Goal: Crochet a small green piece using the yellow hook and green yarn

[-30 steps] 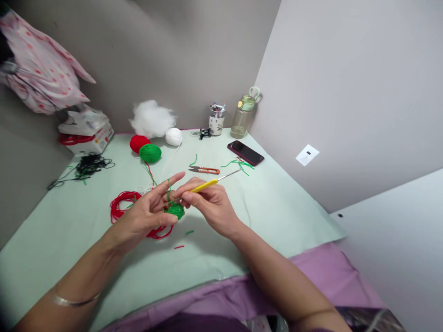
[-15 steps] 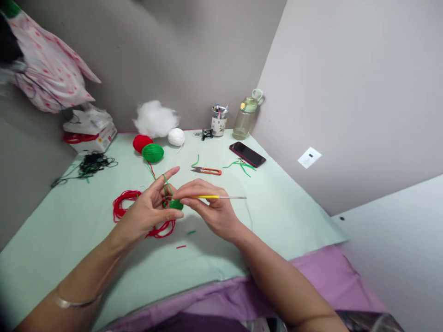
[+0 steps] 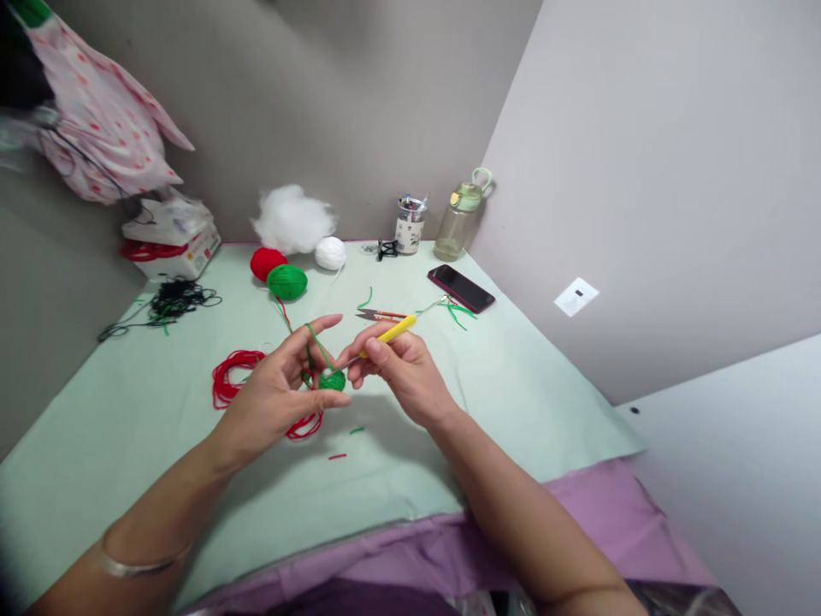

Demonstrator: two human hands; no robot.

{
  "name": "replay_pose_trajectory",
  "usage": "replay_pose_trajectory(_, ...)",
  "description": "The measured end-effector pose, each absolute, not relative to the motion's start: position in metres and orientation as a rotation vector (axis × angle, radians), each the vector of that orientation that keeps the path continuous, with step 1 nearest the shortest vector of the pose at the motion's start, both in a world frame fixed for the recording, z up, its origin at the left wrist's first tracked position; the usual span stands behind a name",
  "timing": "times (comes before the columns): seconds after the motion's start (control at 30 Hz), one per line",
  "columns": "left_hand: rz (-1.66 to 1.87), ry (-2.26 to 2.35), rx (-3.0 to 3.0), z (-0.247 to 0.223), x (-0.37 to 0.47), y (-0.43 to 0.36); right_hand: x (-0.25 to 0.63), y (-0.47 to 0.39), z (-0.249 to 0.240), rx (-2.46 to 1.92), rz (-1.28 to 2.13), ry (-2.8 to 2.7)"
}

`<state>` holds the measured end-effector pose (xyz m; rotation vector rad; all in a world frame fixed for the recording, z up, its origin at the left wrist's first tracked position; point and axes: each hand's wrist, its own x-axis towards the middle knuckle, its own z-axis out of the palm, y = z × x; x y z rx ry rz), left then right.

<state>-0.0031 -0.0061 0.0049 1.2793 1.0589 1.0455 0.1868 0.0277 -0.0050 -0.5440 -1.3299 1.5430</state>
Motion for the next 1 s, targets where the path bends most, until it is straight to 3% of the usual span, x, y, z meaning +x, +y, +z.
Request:
replay_pose_trajectory(0.43, 1.007, 1.078, 1.299, 0.001, -0.003, -0.003, 0.206, 0.028, 0.003, -0.546, 1.273, -1.751)
replay_pose_trajectory(0.77, 1.260, 1.125, 1.213, -0.006, 0.006, -0.004, 0.190, 0.018, -0.016, -0.396, 0.315, -1.992)
replay_pose_trajectory(1.0, 1.366, 1.036, 1.306, -0.007, 0.008, -0.015, 0.189, 0.014, -0.015, -0.382, 0.176, -1.889)
